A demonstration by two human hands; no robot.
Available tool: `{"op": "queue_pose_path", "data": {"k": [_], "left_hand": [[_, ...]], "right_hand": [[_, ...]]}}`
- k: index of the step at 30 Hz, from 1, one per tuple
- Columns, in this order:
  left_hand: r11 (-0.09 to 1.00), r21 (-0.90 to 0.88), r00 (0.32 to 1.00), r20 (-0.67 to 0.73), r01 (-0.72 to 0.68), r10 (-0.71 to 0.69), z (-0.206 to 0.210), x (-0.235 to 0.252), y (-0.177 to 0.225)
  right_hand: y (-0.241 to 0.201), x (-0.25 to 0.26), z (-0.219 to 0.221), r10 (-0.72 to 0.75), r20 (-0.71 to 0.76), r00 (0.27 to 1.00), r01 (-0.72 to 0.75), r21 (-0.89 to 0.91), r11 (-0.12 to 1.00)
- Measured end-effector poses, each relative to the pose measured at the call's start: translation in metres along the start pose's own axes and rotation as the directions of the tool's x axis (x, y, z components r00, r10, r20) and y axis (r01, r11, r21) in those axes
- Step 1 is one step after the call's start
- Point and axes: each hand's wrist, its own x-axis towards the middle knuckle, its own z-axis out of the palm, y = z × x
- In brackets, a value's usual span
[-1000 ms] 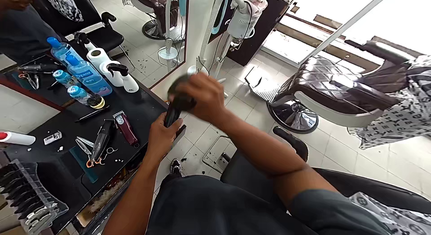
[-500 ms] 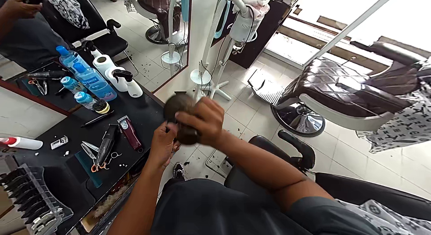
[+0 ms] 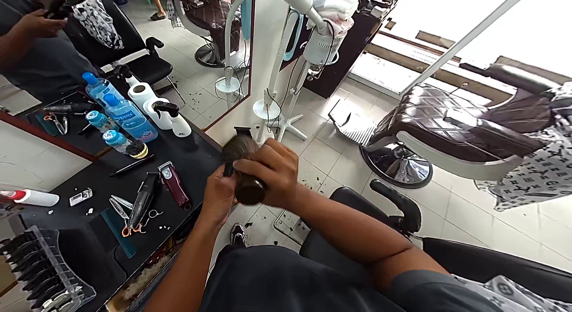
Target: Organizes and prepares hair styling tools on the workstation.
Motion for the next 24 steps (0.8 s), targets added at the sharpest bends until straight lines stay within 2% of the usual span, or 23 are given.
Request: {"op": "queue_pose_path", "data": {"k": [1, 3, 4, 5, 7, 8, 9, 10, 11, 12, 13, 14, 15, 16, 17, 18, 19, 20, 21, 22, 23, 24], "left_hand": [[1.0, -0.002, 1.0, 0.011, 0.015, -0.015, 0.0, 0.001, -0.001], [0.998, -0.018, 0.997, 0.039, 0.062, -0.061, -0.001, 0.001, -0.003], [0.997, -0.039, 0.996, 0.058, 0.073, -0.07, -0.002, 0.001, -0.002], [0.995, -0.066, 0.994, 0.073, 0.08, -0.076, -0.003, 0.001, -0.001], [0.993, -0.092, 0.996, 0.062, 0.076, -0.071, -0.001, -0.001, -0.001], [0.995, -0.083, 0.996, 0.064, 0.06, -0.054, -0.002, -0.001, -0.003], [0.999, -0.045, 0.999, 0.047, 0.026, -0.024, -0.002, 0.0, -0.007], [0.995, 0.082, 0.999, 0.008, -0.048, 0.048, -0.004, 0.001, -0.012], [0.933, 0.314, 0.981, -0.025, -0.175, 0.192, -0.011, 0.001, -0.019], [0.755, 0.58, 0.924, -0.012, -0.306, 0.383, -0.022, 0.002, -0.026], [0.488, 0.773, 0.823, 0.076, -0.405, 0.563, -0.036, 0.003, -0.032], [0.197, 0.854, 0.688, 0.229, -0.482, 0.689, -0.053, 0.006, -0.038], [-0.065, 0.855, 0.557, 0.391, -0.514, 0.732, -0.07, 0.011, -0.042], [-0.262, 0.812, 0.446, 0.521, -0.521, 0.728, -0.083, 0.016, -0.042], [-0.389, 0.757, 0.362, 0.612, -0.525, 0.703, -0.092, 0.019, -0.04], [-0.462, 0.706, 0.299, 0.671, -0.537, 0.679, -0.096, 0.021, -0.036], [-0.504, 0.67, 0.258, 0.706, -0.544, 0.66, -0.098, 0.022, -0.033], [-0.53, 0.644, 0.228, 0.728, -0.551, 0.647, -0.098, 0.021, -0.031], [-0.542, 0.623, 0.204, 0.741, -0.563, 0.64, -0.097, 0.02, -0.029], [-0.551, 0.605, 0.189, 0.753, -0.575, 0.631, -0.097, 0.018, -0.029], [-0.553, 0.595, 0.183, 0.76, -0.584, 0.624, -0.098, 0.017, -0.031], [-0.548, 0.595, 0.189, 0.76, -0.588, 0.622, -0.099, 0.016, -0.033]], "right_hand": [[0.009, -0.001, 0.001, 0.009, 0.021, 1.0, -0.008, -0.054, 0.999], [0.023, 0.003, -0.006, 0.171, -0.011, 0.985, -0.171, -0.127, 0.977], [0.021, 0.007, -0.009, 0.196, -0.054, 0.979, -0.201, -0.115, 0.973], [0.014, 0.008, -0.01, 0.14, -0.077, 0.987, -0.147, -0.087, 0.985], [-0.005, -0.002, -0.005, -0.049, 0.01, 0.999, 0.049, -0.031, 0.998], [-0.004, -0.005, -0.002, -0.096, 0.051, 0.994, 0.097, -0.03, 0.995], [0.007, -0.005, -0.002, -0.059, 0.056, 0.997, 0.062, -0.047, 0.997], [0.025, -0.002, -0.008, 0.065, 0.019, 0.998, -0.064, -0.044, 0.997], [0.046, 0.004, -0.018, 0.227, -0.062, 0.972, -0.226, 0.021, 0.974], [0.066, 0.014, -0.03, 0.39, -0.144, 0.91, -0.37, 0.148, 0.917], [0.082, 0.028, -0.044, 0.546, -0.194, 0.815, -0.478, 0.31, 0.822], [0.091, 0.043, -0.057, 0.693, -0.18, 0.698, -0.553, 0.479, 0.681], [0.094, 0.057, -0.067, 0.796, -0.096, 0.598, -0.59, 0.62, 0.518], [0.091, 0.066, -0.073, 0.841, 0.022, 0.54, -0.592, 0.72, 0.361], [0.082, 0.072, -0.072, 0.828, 0.151, 0.54, -0.588, 0.771, 0.243], [0.07, 0.073, -0.067, 0.761, 0.278, 0.587, -0.608, 0.772, 0.186], [0.058, 0.066, -0.057, 0.655, 0.397, 0.643, -0.649, 0.737, 0.19], [0.05, 0.058, -0.045, 0.545, 0.504, 0.67, -0.713, 0.642, 0.283], [0.047, 0.051, -0.033, 0.475, 0.574, 0.667, -0.742, 0.462, 0.485], [0.05, 0.046, -0.026, 0.453, 0.616, 0.644, -0.695, 0.225, 0.683], [0.059, 0.042, -0.023, 0.484, 0.608, 0.629, -0.643, 0.057, 0.764], [0.068, 0.04, -0.026, 0.533, 0.551, 0.642, -0.657, 0.038, 0.753]]}}
